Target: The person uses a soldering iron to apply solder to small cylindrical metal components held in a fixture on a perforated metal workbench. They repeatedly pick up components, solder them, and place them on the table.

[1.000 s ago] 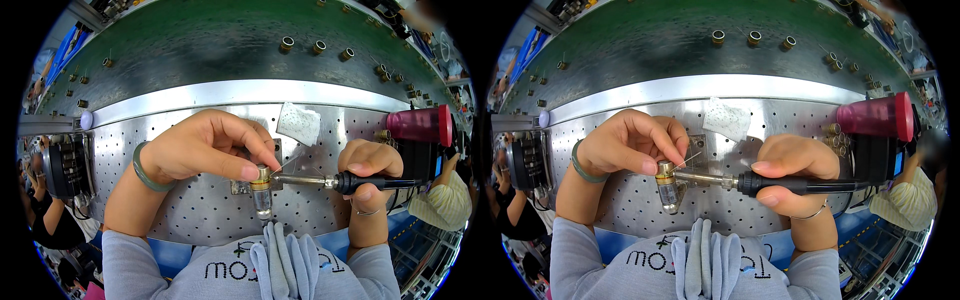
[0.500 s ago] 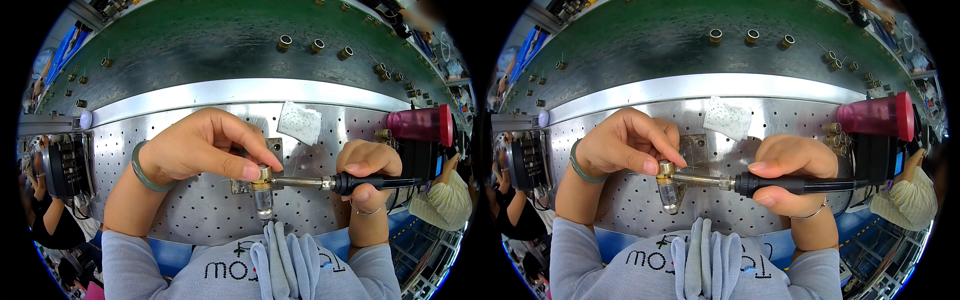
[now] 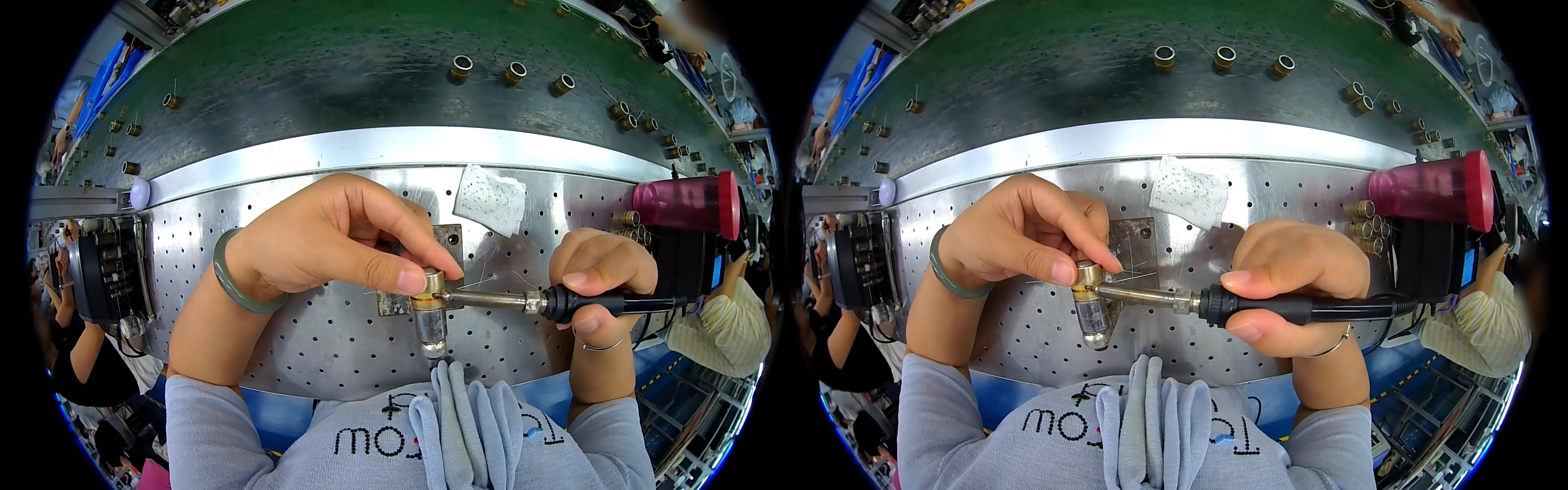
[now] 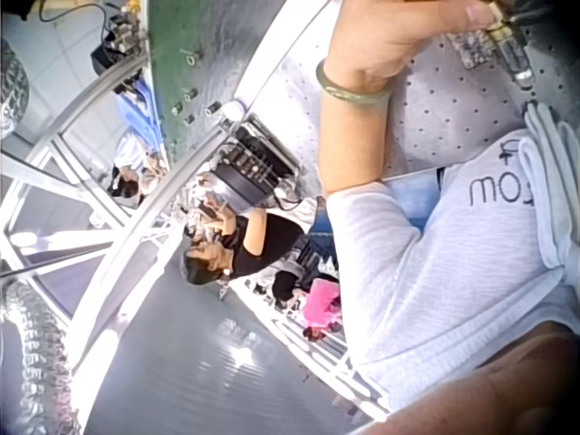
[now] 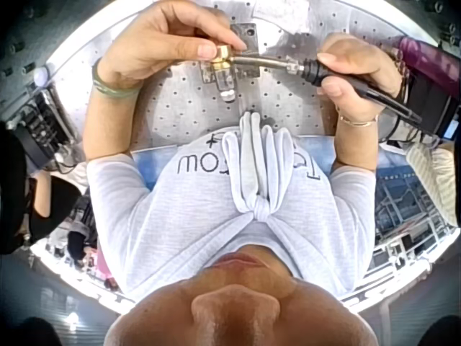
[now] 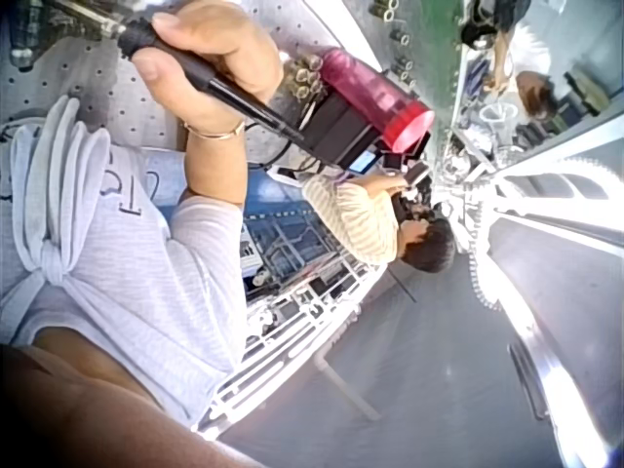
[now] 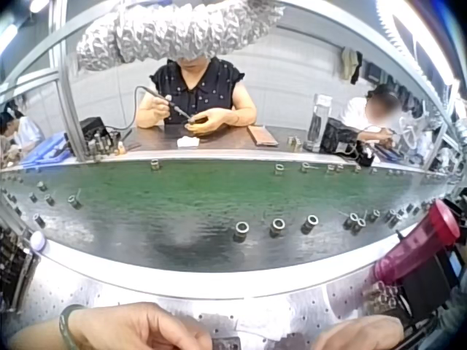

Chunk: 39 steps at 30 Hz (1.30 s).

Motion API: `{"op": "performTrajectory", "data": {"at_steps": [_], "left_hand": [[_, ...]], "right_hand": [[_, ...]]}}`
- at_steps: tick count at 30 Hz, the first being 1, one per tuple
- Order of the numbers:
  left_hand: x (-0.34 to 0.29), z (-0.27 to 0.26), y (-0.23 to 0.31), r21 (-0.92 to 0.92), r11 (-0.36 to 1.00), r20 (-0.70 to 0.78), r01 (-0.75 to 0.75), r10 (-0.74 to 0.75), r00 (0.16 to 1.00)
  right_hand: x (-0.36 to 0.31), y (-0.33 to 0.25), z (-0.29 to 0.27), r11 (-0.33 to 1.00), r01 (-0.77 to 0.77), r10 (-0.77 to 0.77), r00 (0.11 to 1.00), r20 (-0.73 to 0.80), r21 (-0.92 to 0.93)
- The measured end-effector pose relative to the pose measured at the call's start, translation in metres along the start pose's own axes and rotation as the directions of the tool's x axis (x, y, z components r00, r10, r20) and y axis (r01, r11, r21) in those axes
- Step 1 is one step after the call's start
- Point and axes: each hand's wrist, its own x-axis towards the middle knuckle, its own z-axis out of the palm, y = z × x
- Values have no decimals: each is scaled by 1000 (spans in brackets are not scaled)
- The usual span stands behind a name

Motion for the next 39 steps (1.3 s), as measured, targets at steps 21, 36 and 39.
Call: {"op": "performTrajectory", "data": {"at_steps": [21, 36, 39], "left_hand": [[-3, 8, 7, 8, 999, -79, 51, -50, 996], [1, 9, 5, 17, 998, -76, 60, -59, 995], [2, 10, 7, 23, 997, -85, 80, -77, 993]], "right_hand": [[-1, 0, -1, 1000, 10, -11, 999, -37, -17], [-7, -2, -3, 996, -53, 64, 985, -162, 72], [-8, -5, -1, 991, -98, 115, 971, -209, 91]]}}
